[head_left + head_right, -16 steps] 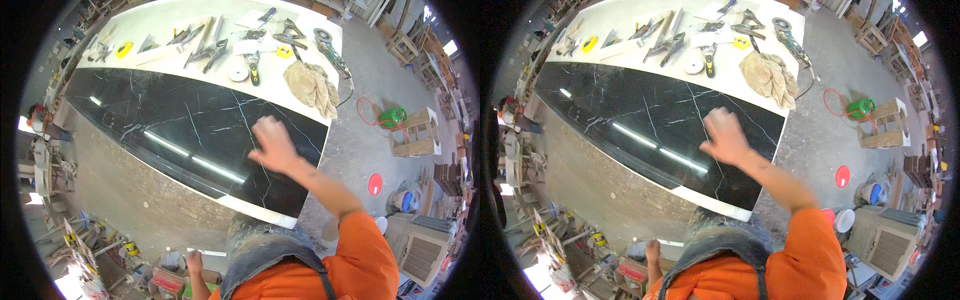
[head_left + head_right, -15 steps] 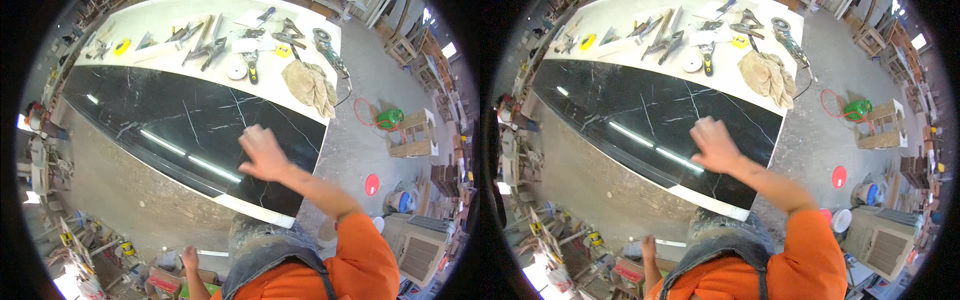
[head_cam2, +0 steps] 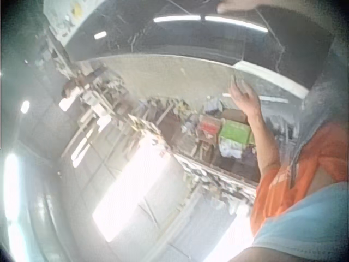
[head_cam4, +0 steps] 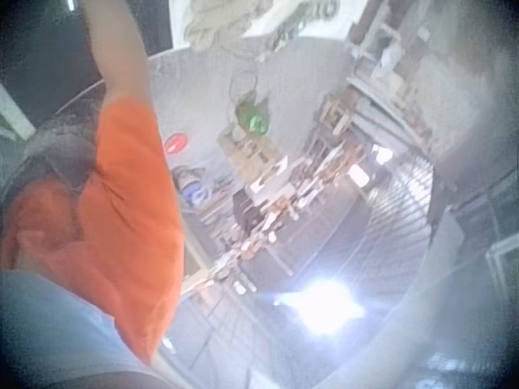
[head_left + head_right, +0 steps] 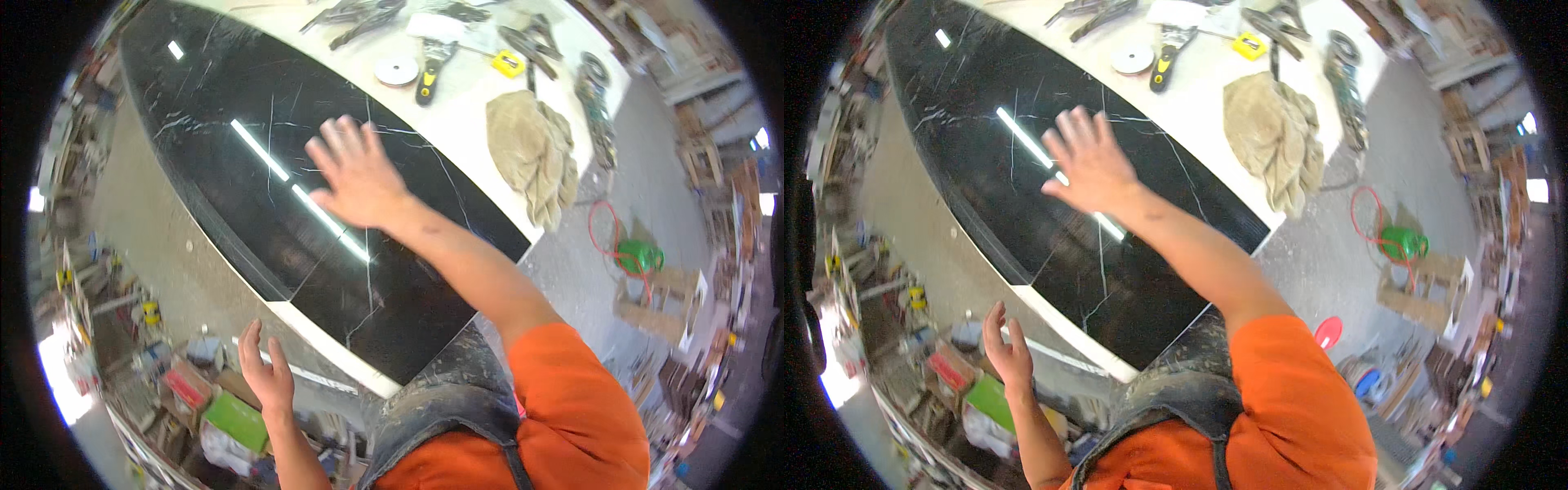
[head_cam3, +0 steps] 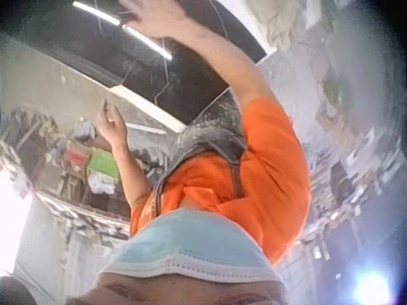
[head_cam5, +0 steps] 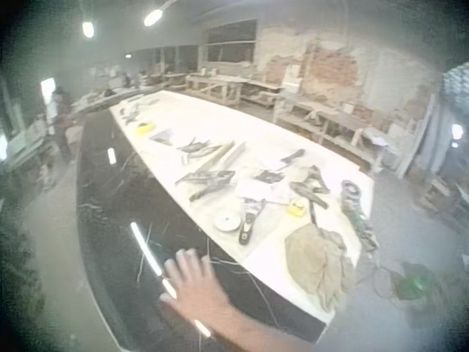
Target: The person grinds the edges of a black marble slab with an angle grinder, then wipes the surface with a cloth. They measure the slab with a tape measure, consult a document on a clipboard, and apply yellow tape along the edges. The person repeats measuring and taping steps while handling the slab and tools.
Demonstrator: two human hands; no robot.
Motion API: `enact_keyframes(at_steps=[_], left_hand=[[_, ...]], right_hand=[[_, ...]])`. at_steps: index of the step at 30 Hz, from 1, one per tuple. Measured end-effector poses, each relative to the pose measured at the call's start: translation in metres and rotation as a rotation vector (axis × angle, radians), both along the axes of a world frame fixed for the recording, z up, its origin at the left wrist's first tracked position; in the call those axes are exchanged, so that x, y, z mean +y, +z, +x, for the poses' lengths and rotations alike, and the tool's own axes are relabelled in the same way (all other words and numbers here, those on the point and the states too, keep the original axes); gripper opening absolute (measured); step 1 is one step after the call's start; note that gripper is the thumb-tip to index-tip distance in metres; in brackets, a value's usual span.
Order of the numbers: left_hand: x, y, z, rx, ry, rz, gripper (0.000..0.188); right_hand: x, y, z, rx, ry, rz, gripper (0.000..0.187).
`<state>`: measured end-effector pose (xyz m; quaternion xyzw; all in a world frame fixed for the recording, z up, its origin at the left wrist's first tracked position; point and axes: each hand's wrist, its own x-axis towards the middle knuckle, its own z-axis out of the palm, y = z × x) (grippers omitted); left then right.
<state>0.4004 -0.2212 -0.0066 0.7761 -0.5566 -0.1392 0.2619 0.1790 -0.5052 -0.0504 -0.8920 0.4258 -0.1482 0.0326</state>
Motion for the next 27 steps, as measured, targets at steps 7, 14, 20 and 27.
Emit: enact_keyframes(at_steps=[7, 14, 20, 27], left_hand=[[0.028, 0.003, -0.076, -0.004, 0.263, 0.031, 0.036], [-0.003, -0.003, -0.104, 0.183, 0.596, 0.107, 0.032], [-0.046, -0.019, -0.115, 0.33, 0.703, 0.095, 0.04], [-0.047, -0.036, -0.117, 0.312, 0.683, 0.005, 0.041]], right_hand=[[-0.093, -0.014, -0.118, -0.007, -0.229, -0.072, 0.08], [-0.042, 0.002, -0.174, -0.473, -0.259, 0.285, 0.026], [-0.026, -0.003, -0.178, -0.472, -0.149, 0.457, 0.027], [-0.026, -0.004, -0.171, -0.494, -0.189, 0.486, 0.03]])
